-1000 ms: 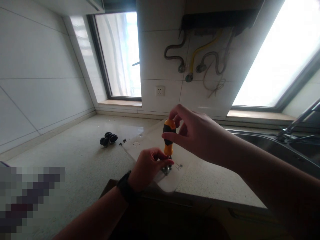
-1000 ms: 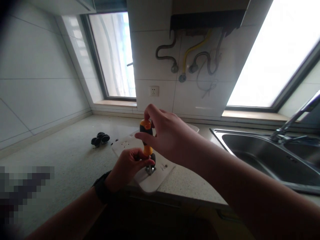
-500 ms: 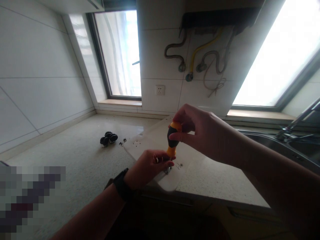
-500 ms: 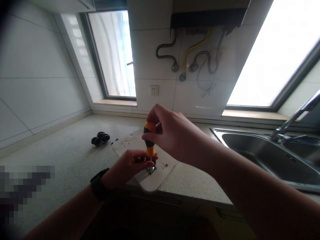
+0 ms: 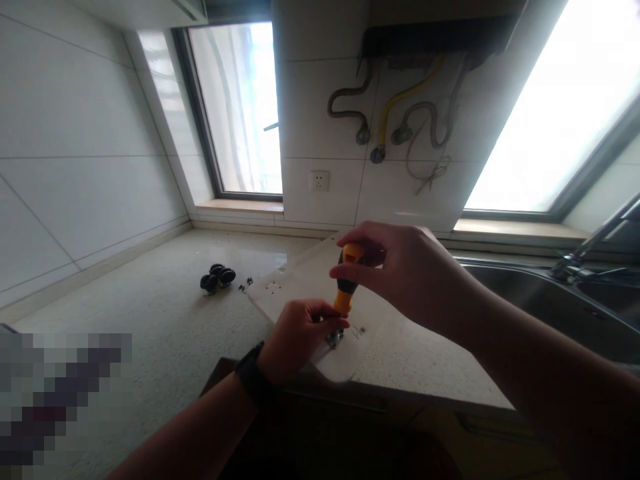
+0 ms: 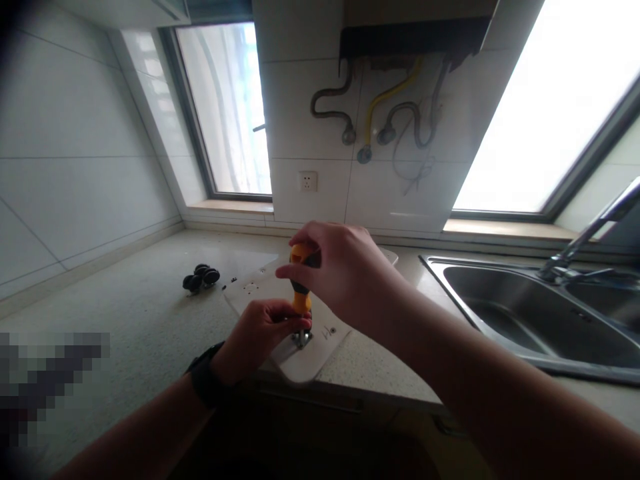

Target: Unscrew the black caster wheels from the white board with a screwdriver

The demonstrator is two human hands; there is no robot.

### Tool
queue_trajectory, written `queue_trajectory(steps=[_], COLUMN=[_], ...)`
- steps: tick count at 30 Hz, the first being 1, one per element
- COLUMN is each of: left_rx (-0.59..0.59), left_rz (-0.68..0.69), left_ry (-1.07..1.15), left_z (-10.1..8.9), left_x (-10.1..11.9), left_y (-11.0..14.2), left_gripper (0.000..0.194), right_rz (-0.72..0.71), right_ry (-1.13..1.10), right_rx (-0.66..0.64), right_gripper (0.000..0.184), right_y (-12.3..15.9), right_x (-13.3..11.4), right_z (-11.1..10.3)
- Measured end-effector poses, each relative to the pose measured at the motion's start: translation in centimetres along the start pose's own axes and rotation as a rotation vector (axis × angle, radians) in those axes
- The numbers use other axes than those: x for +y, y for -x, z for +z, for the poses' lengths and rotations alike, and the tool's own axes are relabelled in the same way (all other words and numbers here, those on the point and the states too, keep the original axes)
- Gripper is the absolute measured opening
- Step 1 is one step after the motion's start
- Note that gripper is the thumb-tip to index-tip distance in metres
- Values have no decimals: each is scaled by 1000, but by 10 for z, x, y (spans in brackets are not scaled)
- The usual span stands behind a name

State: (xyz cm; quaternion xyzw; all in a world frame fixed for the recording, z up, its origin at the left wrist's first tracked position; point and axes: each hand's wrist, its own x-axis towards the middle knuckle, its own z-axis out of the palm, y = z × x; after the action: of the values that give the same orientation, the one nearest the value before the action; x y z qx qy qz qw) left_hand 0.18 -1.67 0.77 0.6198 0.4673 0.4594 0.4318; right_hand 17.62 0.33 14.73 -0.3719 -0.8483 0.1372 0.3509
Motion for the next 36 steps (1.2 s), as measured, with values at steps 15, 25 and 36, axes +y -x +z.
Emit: queue_trajectory(steps=[15, 25, 36], left_rx=[129, 126, -115], left_rz=[28, 46, 75], left_ry=[-122, -126, -25], left_z=[3, 5, -5], left_x=[0, -2, 4], left_y=[0, 2, 0], left_gripper=[29, 37, 27], right_rz=[96, 150, -58], right_ry=[-747, -748, -523], right_rx=[-95, 104, -93], right_gripper=[45, 51, 28], right_y=[-2, 1, 6], right_x=[23, 21, 24], right_z=[19, 32, 15])
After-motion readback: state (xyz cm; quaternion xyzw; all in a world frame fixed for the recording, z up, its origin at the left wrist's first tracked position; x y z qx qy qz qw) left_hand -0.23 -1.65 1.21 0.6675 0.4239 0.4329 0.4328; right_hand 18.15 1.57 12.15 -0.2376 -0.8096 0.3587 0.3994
